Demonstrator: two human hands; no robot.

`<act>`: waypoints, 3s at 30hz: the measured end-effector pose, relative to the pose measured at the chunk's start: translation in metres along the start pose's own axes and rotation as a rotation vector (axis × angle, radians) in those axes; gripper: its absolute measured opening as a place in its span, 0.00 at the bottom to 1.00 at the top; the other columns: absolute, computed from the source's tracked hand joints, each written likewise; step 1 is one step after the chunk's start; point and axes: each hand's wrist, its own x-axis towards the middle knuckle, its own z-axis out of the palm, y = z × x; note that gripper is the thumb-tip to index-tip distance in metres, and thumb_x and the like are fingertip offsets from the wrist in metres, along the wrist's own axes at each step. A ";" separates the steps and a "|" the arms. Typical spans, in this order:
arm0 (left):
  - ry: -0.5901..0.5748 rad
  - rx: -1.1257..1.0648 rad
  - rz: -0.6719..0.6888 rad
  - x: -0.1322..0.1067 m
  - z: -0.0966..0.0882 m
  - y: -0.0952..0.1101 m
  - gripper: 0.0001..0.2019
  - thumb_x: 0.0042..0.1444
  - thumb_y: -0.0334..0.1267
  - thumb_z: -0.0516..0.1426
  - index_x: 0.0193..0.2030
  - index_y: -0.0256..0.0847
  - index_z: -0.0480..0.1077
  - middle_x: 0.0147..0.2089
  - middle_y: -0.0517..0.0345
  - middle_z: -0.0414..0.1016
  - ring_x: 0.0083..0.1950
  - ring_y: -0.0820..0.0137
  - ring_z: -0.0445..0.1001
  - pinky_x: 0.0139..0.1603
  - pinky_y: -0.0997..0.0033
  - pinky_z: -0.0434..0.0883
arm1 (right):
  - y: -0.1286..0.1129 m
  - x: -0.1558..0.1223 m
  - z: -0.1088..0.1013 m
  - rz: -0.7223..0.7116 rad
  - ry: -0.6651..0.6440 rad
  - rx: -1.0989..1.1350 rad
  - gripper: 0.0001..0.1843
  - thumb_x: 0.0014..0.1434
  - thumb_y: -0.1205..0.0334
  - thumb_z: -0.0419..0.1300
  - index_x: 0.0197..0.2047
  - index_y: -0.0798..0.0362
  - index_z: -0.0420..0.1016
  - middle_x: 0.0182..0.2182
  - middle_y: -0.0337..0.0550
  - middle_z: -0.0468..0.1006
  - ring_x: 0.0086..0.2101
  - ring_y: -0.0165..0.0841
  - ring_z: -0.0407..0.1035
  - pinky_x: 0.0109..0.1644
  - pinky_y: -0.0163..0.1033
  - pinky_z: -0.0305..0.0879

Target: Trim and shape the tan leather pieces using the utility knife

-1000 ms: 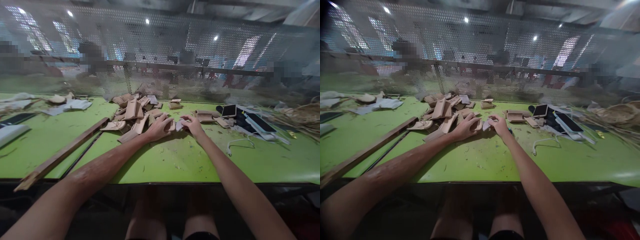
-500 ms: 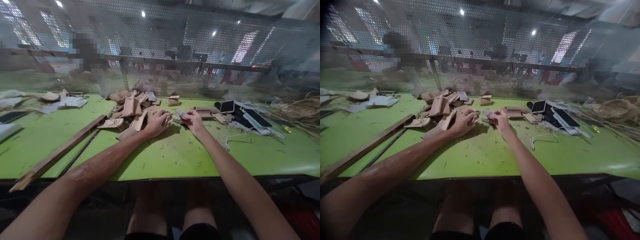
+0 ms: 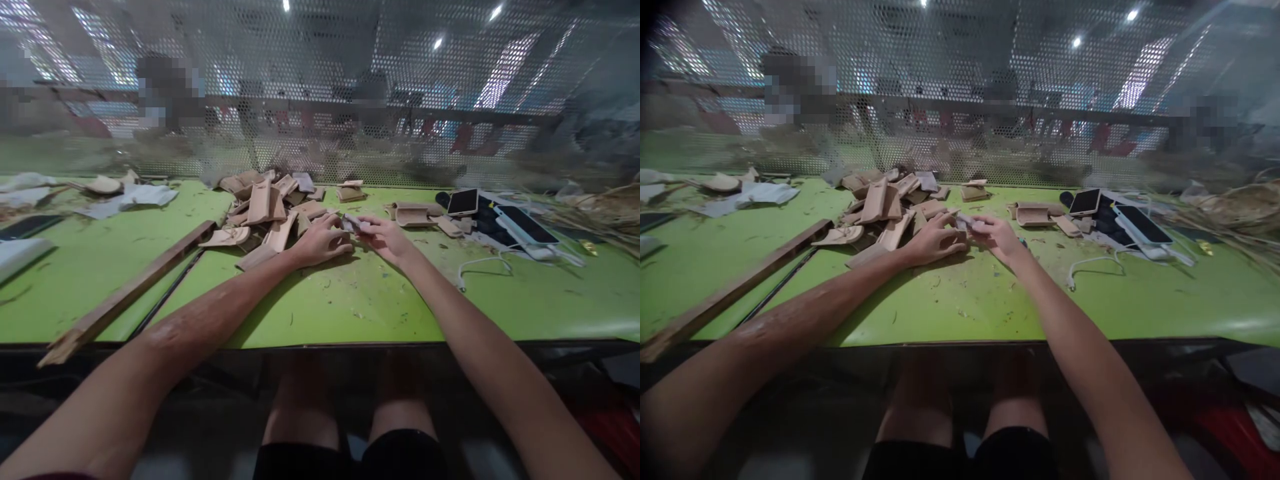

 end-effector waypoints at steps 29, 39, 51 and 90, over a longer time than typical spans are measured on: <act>0.085 -0.069 -0.008 -0.001 0.004 -0.007 0.13 0.70 0.43 0.52 0.37 0.40 0.72 0.40 0.52 0.73 0.48 0.64 0.71 0.47 0.64 0.69 | 0.009 0.000 0.005 -0.141 0.005 -0.587 0.23 0.54 0.39 0.66 0.31 0.54 0.78 0.22 0.40 0.74 0.24 0.30 0.65 0.30 0.37 0.63; 0.124 -0.103 -0.015 0.000 0.005 -0.006 0.15 0.65 0.47 0.60 0.52 0.42 0.71 0.49 0.50 0.75 0.50 0.63 0.75 0.46 0.66 0.71 | 0.010 -0.001 0.004 -0.142 0.069 -0.644 0.19 0.53 0.46 0.66 0.31 0.55 0.77 0.23 0.40 0.73 0.24 0.31 0.64 0.31 0.38 0.58; 0.147 -0.155 -0.044 0.000 0.005 -0.008 0.06 0.65 0.37 0.59 0.42 0.37 0.76 0.41 0.51 0.75 0.43 0.67 0.74 0.41 0.69 0.70 | 0.016 0.004 0.005 -0.181 0.108 -0.601 0.17 0.51 0.47 0.66 0.29 0.55 0.78 0.24 0.40 0.75 0.27 0.31 0.63 0.33 0.38 0.59; 0.093 -0.229 -0.031 0.005 -0.018 0.012 0.25 0.70 0.50 0.48 0.24 0.39 0.67 0.25 0.58 0.68 0.28 0.72 0.65 0.31 0.69 0.61 | 0.005 -0.005 0.004 -0.033 0.016 -0.372 0.18 0.43 0.48 0.74 0.30 0.54 0.81 0.22 0.40 0.77 0.22 0.28 0.65 0.26 0.35 0.60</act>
